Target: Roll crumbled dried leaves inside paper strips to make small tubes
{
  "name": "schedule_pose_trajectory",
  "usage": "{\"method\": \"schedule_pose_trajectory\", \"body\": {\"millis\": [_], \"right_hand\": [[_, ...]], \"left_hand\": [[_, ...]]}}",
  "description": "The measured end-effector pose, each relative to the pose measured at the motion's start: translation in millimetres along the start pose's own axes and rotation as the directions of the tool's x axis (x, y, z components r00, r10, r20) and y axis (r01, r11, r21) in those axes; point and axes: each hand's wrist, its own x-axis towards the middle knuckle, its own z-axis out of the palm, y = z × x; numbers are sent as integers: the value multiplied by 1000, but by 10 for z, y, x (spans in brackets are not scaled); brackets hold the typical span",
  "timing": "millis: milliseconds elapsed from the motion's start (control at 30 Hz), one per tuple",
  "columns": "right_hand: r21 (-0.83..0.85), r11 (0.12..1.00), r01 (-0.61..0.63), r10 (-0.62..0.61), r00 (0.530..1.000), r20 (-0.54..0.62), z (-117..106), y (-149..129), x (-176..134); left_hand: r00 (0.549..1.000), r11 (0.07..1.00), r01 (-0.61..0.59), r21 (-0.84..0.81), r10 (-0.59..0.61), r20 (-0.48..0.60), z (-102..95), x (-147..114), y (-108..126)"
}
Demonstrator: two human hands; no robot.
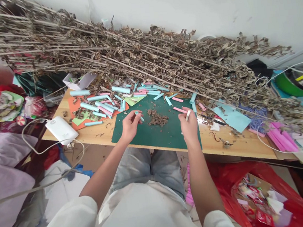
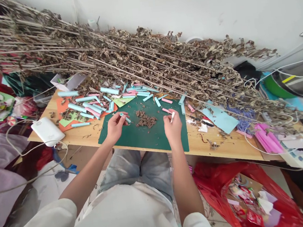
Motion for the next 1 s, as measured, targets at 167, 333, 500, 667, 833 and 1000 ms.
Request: {"method": "schedule_pose_trajectory", "body": {"millis": [167, 333, 500, 667, 833, 1000], "right_hand": [[-488, 861, 142, -101, 989, 110, 75, 247, 340], [-537, 791, 294, -267, 955, 130, 215, 246, 314], [-544, 647, 534, -444, 844, 301, 337, -36, -13], [-438, 556, 707, -433, 695, 574, 596, -253, -306], [-456, 522, 721, -389, 676, 626, 826, -340, -345], [-486, 417, 768, -349, 629, 695, 944, -384, -371]], "left_hand": [[987, 913, -163, 375, 148, 67, -4, 66, -40], [965, 795, -259, 548, 232, 121, -16, 47, -65], [962, 761, -252, 597, 264, 69, -94, 65, -96], [964, 765, -234, 600, 261, 42, -145, 75, -91], [971, 785, -196, 587, 240, 3, -189, 63, -109], [971, 807, -199, 556, 238, 1, -192, 49, -121]]}}
